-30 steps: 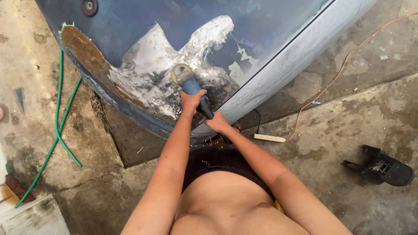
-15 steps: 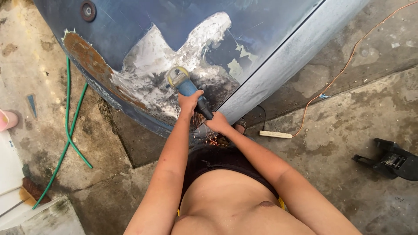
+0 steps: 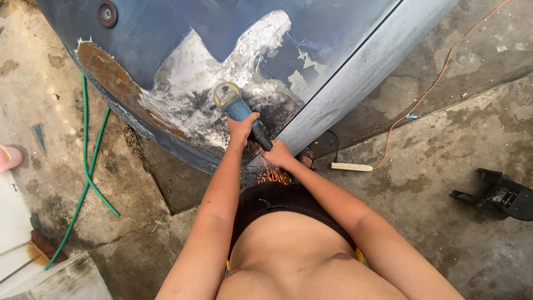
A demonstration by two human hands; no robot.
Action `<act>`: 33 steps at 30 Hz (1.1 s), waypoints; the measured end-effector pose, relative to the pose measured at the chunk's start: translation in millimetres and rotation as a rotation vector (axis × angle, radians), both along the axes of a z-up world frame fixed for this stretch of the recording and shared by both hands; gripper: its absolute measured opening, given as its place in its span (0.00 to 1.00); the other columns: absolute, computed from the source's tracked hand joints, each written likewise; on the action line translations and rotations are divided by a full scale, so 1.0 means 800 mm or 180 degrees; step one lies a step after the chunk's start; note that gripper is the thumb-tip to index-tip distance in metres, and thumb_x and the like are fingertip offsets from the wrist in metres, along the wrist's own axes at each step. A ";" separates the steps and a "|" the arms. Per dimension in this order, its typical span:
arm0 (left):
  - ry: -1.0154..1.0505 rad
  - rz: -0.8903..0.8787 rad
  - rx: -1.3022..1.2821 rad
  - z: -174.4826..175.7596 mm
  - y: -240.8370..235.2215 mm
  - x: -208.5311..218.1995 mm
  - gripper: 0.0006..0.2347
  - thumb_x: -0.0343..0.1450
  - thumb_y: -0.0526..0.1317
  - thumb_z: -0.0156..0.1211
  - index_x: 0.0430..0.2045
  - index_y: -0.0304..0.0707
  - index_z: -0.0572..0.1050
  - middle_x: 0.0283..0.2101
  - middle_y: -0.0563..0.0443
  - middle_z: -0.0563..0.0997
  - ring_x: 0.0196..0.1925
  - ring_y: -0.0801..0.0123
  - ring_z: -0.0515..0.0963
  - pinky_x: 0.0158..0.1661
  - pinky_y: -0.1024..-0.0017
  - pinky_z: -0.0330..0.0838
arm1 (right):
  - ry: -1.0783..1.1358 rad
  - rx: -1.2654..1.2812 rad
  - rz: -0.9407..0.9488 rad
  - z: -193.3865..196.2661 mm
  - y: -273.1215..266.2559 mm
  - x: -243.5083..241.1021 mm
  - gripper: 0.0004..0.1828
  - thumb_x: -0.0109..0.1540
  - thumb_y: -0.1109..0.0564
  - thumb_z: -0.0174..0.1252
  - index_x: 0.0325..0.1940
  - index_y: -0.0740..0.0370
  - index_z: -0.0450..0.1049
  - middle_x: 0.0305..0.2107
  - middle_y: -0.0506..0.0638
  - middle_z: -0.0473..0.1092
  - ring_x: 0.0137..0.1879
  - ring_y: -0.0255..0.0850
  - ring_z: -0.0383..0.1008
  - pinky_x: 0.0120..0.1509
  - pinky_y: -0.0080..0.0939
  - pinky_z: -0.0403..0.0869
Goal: The person uses an angle grinder to remove paint and rust from the side panel of a blue car. They move the tool across the surface, generating sparks as they strip the material down to the bare metal.
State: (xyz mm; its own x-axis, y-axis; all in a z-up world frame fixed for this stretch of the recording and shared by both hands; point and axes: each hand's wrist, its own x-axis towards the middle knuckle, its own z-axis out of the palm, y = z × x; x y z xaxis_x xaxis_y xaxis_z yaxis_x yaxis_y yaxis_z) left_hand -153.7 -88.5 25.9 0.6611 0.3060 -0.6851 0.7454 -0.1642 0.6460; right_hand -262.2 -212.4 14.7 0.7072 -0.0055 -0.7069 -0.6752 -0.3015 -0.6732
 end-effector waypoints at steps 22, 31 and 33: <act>-0.0052 -0.0013 0.0203 0.020 -0.007 -0.043 0.54 0.59 0.49 0.82 0.73 0.29 0.44 0.70 0.22 0.58 0.70 0.31 0.64 0.64 0.37 0.67 | 0.0176 0.0395 0.0063 -0.024 -0.006 -0.030 0.09 0.52 0.55 0.63 0.30 0.64 0.75 0.18 0.51 0.65 0.26 0.42 0.69 0.28 0.42 0.67; 0.0085 -0.0354 0.0185 0.044 -0.025 -0.032 0.57 0.56 0.51 0.83 0.74 0.31 0.44 0.71 0.26 0.59 0.70 0.35 0.66 0.64 0.39 0.69 | 0.0161 0.0522 -0.0227 0.001 -0.002 -0.027 0.04 0.53 0.59 0.57 0.24 0.61 0.72 0.14 0.47 0.63 0.19 0.36 0.63 0.22 0.35 0.64; 0.0112 -0.0258 0.0253 0.029 -0.012 -0.023 0.56 0.57 0.50 0.83 0.74 0.30 0.45 0.71 0.25 0.58 0.71 0.34 0.65 0.65 0.37 0.67 | 0.0089 0.0576 -0.0144 -0.019 0.003 -0.023 0.05 0.53 0.58 0.59 0.26 0.61 0.71 0.14 0.48 0.63 0.19 0.36 0.63 0.23 0.35 0.64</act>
